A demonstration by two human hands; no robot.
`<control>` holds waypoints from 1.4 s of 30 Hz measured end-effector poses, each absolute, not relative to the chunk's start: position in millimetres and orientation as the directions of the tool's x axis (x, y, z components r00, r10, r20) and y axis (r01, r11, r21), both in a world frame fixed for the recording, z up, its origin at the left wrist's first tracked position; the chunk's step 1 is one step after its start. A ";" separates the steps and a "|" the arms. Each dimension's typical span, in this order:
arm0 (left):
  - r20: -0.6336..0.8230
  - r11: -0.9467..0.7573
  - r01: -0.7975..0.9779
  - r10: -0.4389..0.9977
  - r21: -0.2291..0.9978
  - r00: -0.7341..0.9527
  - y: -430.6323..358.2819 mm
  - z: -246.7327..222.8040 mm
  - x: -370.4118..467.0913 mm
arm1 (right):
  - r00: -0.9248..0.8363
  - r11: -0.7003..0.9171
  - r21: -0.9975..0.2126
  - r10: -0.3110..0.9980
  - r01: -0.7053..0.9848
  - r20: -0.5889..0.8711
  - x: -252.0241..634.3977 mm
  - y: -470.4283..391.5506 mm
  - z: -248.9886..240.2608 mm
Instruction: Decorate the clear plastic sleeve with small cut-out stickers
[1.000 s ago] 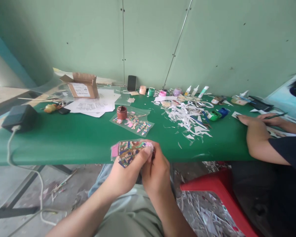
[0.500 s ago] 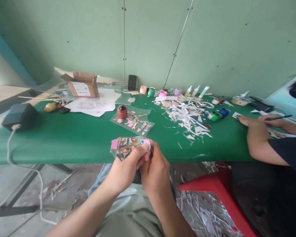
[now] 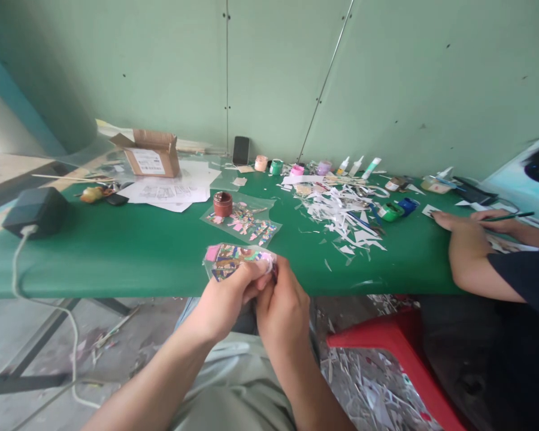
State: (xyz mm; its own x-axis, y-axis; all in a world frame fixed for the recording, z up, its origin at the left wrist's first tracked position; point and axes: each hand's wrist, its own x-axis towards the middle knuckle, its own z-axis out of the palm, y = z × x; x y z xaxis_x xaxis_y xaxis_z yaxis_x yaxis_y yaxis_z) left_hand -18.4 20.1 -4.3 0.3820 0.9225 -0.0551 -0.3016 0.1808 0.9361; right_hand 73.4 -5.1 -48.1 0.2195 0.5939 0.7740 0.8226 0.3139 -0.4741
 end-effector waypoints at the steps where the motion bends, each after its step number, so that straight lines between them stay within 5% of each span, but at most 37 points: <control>1: -0.068 0.195 -0.309 0.924 0.931 0.377 20.2 -4.1 -17.9 | 0.223 0.300 -0.467 0.590 0.832 0.776 73.3 -4.7 -48.8; 22: 0.024 0.158 -0.359 0.891 0.920 0.454 16.7 -10.4 -19.1 | 0.145 0.331 -0.351 0.512 0.876 0.846 75.9 -6.4 -43.1; 42: -0.004 0.097 -0.241 0.932 0.966 0.361 16.0 -5.4 -11.9 | 0.280 0.196 -0.452 0.556 0.870 0.782 71.6 -3.5 -46.5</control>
